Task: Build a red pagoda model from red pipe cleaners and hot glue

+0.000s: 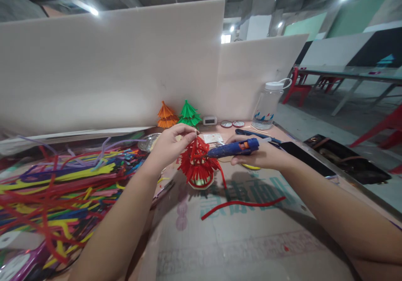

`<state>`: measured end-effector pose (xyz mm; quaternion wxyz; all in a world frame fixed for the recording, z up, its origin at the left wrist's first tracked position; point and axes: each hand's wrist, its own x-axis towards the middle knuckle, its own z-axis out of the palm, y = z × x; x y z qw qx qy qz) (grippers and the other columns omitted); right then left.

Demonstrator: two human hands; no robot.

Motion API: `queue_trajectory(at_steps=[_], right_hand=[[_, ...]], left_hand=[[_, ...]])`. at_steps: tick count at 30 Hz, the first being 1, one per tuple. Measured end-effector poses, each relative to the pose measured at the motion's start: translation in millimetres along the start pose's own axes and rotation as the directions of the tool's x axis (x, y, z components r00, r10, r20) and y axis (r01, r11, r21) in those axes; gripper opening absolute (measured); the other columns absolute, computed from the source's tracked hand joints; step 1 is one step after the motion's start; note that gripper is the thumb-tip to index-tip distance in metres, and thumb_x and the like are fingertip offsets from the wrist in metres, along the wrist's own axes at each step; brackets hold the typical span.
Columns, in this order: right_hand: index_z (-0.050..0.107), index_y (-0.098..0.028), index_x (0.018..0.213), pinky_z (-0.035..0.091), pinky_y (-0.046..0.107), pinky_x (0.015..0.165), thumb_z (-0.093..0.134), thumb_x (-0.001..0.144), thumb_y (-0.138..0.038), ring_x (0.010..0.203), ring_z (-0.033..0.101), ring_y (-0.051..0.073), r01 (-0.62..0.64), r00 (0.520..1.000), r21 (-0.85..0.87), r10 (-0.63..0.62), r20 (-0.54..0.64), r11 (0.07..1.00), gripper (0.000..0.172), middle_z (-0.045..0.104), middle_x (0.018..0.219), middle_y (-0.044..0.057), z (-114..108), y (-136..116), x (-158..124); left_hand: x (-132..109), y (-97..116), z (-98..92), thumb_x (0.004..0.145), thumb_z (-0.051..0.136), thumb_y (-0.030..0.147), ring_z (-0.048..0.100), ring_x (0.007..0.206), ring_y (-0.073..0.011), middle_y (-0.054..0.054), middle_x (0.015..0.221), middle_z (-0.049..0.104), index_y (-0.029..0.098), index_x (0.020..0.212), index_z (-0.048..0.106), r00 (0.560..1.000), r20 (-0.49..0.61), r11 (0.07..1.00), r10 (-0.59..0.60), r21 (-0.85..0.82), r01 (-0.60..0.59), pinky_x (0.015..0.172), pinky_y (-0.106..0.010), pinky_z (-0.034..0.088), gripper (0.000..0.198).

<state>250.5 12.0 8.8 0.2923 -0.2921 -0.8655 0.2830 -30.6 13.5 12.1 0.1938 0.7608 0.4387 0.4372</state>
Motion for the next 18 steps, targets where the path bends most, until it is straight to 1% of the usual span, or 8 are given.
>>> queue_trajectory(at_steps=[4,10,14,18], right_hand=[[0.072,-0.02,0.103,0.054,0.031,0.068,0.075,0.081,-0.046,0.073,0.064,0.018,-0.017,1.0,-0.013,0.017,-0.019,1.0,0.034,0.071,0.085,0.003,-0.1,1.9,0.0],[0.072,-0.021,0.104,0.052,0.029,0.066,0.076,0.081,-0.044,0.072,0.062,0.017,-0.009,1.0,-0.024,0.009,-0.026,1.0,0.032,0.071,0.085,0.003,-1.8,7.3,-0.3],[0.071,-0.022,0.112,0.051,0.028,0.066,0.076,0.081,-0.042,0.073,0.063,0.017,-0.013,1.0,-0.033,0.013,-0.014,0.999,0.038,0.072,0.087,0.003,-2.2,5.1,0.2],[0.072,-0.021,0.109,0.052,0.028,0.067,0.076,0.081,-0.042,0.074,0.063,0.017,0.01,1.0,-0.022,-0.011,-0.018,1.0,0.036,0.072,0.088,0.003,-1.6,2.2,0.4]], left_hand=[[-0.5,0.4,0.0,0.091,0.061,0.045,0.066,0.096,-0.0212,-0.006,0.104,0.073,0.02,0.095,0.072,1.0,-0.002,1.0,0.0,-0.008,0.0,0.089,-0.035,0.049,0.027],[-0.9,1.5,0.5,0.091,0.061,0.045,0.066,0.095,-0.0203,-0.006,0.103,0.072,0.021,0.095,0.072,1.0,0.001,1.0,-0.005,-0.015,0.005,0.087,-0.033,0.049,0.026],[-0.9,3.9,0.1,0.092,0.061,0.043,0.066,0.096,-0.0207,-0.006,0.103,0.073,0.02,0.095,0.072,1.0,0.0,1.0,-0.021,-0.004,0.021,0.089,-0.034,0.05,0.025],[-0.9,3.6,0.0,0.091,0.061,0.043,0.067,0.096,-0.0207,-0.005,0.103,0.073,0.02,0.095,0.072,1.0,0.0,1.0,-0.013,-0.011,0.013,0.087,-0.033,0.051,0.026]])
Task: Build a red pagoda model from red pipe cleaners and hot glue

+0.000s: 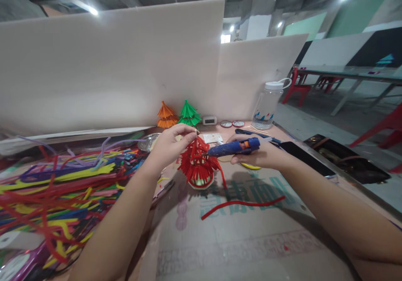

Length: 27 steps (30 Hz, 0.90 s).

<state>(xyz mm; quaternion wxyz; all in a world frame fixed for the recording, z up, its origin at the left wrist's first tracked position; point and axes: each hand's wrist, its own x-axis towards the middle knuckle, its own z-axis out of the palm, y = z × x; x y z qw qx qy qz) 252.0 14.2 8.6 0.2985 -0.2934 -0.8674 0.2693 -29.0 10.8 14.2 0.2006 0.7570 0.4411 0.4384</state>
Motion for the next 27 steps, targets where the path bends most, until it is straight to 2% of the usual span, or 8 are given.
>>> queue_trajectory(at_steps=[7,11,16,20,23,27], right_hand=[[0.073,-0.023,0.111,0.053,0.029,0.069,0.075,0.082,-0.044,0.075,0.065,0.018,-0.025,1.0,0.009,0.025,0.014,1.0,0.036,0.072,0.087,0.003,-0.1,0.3,-0.2],[0.072,-0.024,0.114,0.054,0.031,0.072,0.073,0.084,-0.047,0.078,0.065,0.019,0.005,0.999,0.007,-0.005,0.039,1.0,0.038,0.073,0.09,0.003,-2.1,-0.7,0.9],[0.071,-0.02,0.112,0.054,0.033,0.075,0.075,0.081,-0.049,0.078,0.066,0.02,0.012,0.999,-0.048,-0.01,0.037,0.999,0.043,0.073,0.086,0.003,-6.6,5.2,-2.5],[0.069,-0.02,0.12,0.055,0.033,0.073,0.069,0.086,-0.05,0.082,0.069,0.021,0.037,0.997,0.007,-0.037,0.062,0.999,0.046,0.075,0.097,0.007,-6.6,6.0,-4.2],[0.07,-0.021,0.116,0.056,0.033,0.075,0.067,0.087,-0.052,0.085,0.071,0.022,0.033,0.999,0.037,-0.033,0.009,0.999,0.043,0.076,0.096,0.006,-3.1,1.5,-1.5],[0.069,-0.021,0.108,0.056,0.035,0.075,0.073,0.08,-0.055,0.088,0.069,0.024,0.057,0.992,-0.038,-0.061,-0.114,0.998,0.045,0.074,0.099,0.007,3.9,-1.5,4.3]], left_hand=[[-0.7,0.3,-0.1,0.092,0.06,0.044,0.067,0.095,-0.0213,-0.006,0.103,0.073,0.021,0.097,0.072,1.0,0.0,1.0,-0.017,0.016,0.017,0.085,-0.034,0.053,0.027],[-0.2,-1.1,0.5,0.091,0.061,0.044,0.067,0.094,-0.0208,-0.006,0.103,0.073,0.021,0.096,0.072,1.0,-0.006,1.0,-0.001,0.011,0.001,0.084,-0.032,0.053,0.027],[-0.2,-1.0,0.5,0.091,0.061,0.045,0.067,0.094,-0.0208,-0.006,0.103,0.073,0.021,0.095,0.072,1.0,0.0,1.0,-0.011,-0.005,0.011,0.083,-0.033,0.053,0.027],[-0.7,1.6,-1.3,0.091,0.061,0.044,0.067,0.098,-0.0218,-0.006,0.104,0.073,0.021,0.095,0.072,1.0,-0.006,1.0,0.01,0.003,-0.01,0.089,-0.035,0.053,0.026],[-0.9,4.1,-2.6,0.091,0.061,0.045,0.068,0.098,-0.0226,-0.006,0.103,0.074,0.022,0.097,0.074,1.0,-0.007,1.0,-0.002,-0.004,0.002,0.087,-0.035,0.055,0.027],[-0.9,5.4,-2.3,0.09,0.062,0.044,0.068,0.096,-0.0227,-0.006,0.1,0.074,0.023,0.1,0.075,0.999,-0.032,1.0,-0.019,-0.003,0.019,0.083,-0.034,0.056,0.026]])
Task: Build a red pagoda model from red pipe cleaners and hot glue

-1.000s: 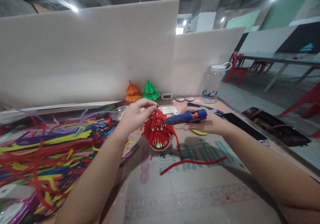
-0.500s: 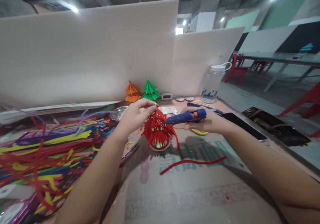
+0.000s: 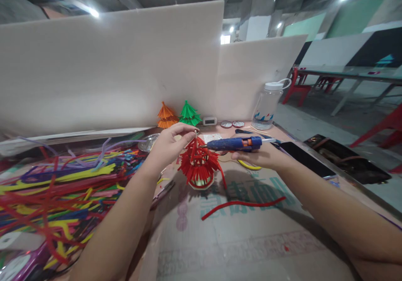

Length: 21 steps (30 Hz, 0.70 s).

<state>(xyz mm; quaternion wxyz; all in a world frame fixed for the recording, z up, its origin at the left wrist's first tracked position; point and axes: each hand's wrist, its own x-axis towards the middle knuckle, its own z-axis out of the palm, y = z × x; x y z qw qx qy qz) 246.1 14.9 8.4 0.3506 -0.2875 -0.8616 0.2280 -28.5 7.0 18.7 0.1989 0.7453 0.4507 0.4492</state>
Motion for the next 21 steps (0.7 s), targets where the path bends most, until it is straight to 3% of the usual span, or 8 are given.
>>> queue_trajectory(at_steps=[5,10,21], right_hand=[[0.067,-0.021,0.098,0.053,0.034,0.068,0.073,0.08,-0.054,0.075,0.064,0.021,-0.026,0.988,-0.08,0.013,-0.156,0.996,0.038,0.069,0.088,0.006,11.5,1.6,2.1],[0.065,-0.021,0.1,0.052,0.035,0.074,0.075,0.081,-0.044,0.082,0.064,0.022,-0.027,0.973,-0.077,0.008,-0.232,0.997,0.031,0.069,0.093,0.005,20.9,-1.0,1.1],[0.067,-0.024,0.1,0.05,0.032,0.072,0.077,0.078,-0.047,0.078,0.064,0.02,0.011,0.966,-0.036,-0.02,-0.258,0.999,0.034,0.069,0.09,0.003,26.2,2.3,1.4]], left_hand=[[-0.1,0.5,1.1,0.09,0.064,0.042,0.069,0.091,-0.021,-0.004,0.098,0.074,0.023,0.104,0.073,1.0,-0.018,1.0,-0.016,-0.028,0.015,0.084,-0.034,0.057,0.025],[0.0,0.1,0.8,0.09,0.063,0.041,0.069,0.091,-0.0208,-0.004,0.097,0.074,0.024,0.101,0.075,1.0,-0.029,1.0,0.002,-0.016,-0.002,0.085,-0.035,0.057,0.024],[0.0,-0.7,0.7,0.091,0.063,0.042,0.069,0.097,-0.0221,-0.005,0.099,0.075,0.023,0.102,0.074,1.0,-0.025,1.0,0.016,0.0,-0.016,0.088,-0.035,0.055,0.025]])
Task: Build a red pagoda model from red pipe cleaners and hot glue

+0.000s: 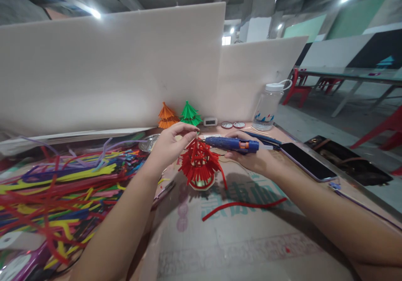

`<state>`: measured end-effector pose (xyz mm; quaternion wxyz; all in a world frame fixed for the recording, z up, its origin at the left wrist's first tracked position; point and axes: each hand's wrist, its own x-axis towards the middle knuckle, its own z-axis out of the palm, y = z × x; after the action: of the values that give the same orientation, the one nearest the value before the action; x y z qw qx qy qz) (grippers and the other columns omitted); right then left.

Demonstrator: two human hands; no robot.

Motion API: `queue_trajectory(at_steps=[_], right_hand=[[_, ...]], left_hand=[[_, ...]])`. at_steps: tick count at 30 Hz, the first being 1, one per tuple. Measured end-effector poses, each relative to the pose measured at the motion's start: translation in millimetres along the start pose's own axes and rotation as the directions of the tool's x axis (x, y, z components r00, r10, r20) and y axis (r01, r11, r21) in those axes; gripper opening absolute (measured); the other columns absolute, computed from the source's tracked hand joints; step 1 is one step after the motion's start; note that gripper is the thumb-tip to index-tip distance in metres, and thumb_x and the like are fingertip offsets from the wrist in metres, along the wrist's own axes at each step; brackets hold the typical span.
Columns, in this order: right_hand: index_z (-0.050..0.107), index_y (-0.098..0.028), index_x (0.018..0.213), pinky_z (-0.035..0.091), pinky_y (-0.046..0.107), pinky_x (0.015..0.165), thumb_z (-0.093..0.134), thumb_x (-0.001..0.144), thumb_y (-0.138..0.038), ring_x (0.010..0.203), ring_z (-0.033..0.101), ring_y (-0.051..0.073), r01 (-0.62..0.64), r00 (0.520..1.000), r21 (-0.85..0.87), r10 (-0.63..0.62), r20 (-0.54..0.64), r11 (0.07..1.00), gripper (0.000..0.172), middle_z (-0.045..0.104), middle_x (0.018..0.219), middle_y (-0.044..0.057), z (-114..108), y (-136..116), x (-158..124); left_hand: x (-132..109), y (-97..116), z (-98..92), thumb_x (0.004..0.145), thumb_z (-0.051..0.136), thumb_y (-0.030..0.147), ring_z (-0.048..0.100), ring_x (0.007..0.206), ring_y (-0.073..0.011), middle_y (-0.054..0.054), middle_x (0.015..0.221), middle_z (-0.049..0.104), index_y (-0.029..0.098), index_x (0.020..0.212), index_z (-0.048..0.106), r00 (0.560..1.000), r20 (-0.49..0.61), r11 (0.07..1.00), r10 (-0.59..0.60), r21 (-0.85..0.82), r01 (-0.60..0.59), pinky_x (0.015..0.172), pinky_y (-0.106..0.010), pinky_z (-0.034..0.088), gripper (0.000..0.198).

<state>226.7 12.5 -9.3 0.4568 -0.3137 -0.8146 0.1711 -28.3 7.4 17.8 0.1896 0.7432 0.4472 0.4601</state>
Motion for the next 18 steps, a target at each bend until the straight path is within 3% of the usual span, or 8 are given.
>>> queue_trajectory(at_steps=[7,13,18], right_hand=[[0.065,-0.026,0.103,0.051,0.035,0.082,0.078,0.077,-0.031,0.086,0.067,0.021,0.068,0.996,-0.075,-0.072,-0.052,0.995,0.029,0.071,0.097,0.002,3.3,0.2,-2.0],[0.066,-0.026,0.103,0.05,0.038,0.084,0.08,0.074,-0.034,0.09,0.067,0.024,-0.004,0.995,-0.151,-0.011,-0.096,0.988,0.033,0.071,0.099,0.003,4.8,2.7,-5.3],[0.066,-0.026,0.104,0.05,0.036,0.081,0.079,0.075,-0.033,0.086,0.066,0.023,0.013,0.995,-0.151,-0.027,-0.095,0.988,0.033,0.071,0.096,0.002,5.6,4.3,-6.4]], left_hand=[[-0.3,2.9,0.4,0.091,0.062,0.042,0.069,0.095,-0.0206,-0.004,0.099,0.075,0.023,0.101,0.074,1.0,-0.003,1.0,-0.021,0.0,0.021,0.088,-0.034,0.056,0.025],[-0.6,1.4,1.2,0.091,0.062,0.042,0.07,0.091,-0.02,-0.004,0.097,0.075,0.023,0.102,0.074,1.0,-0.005,0.999,-0.031,-0.012,0.031,0.084,-0.032,0.057,0.026],[-0.1,0.3,1.1,0.09,0.063,0.041,0.07,0.093,-0.0205,-0.004,0.097,0.076,0.022,0.102,0.074,1.0,-0.003,1.0,-0.019,-0.018,0.019,0.083,-0.032,0.057,0.025]])
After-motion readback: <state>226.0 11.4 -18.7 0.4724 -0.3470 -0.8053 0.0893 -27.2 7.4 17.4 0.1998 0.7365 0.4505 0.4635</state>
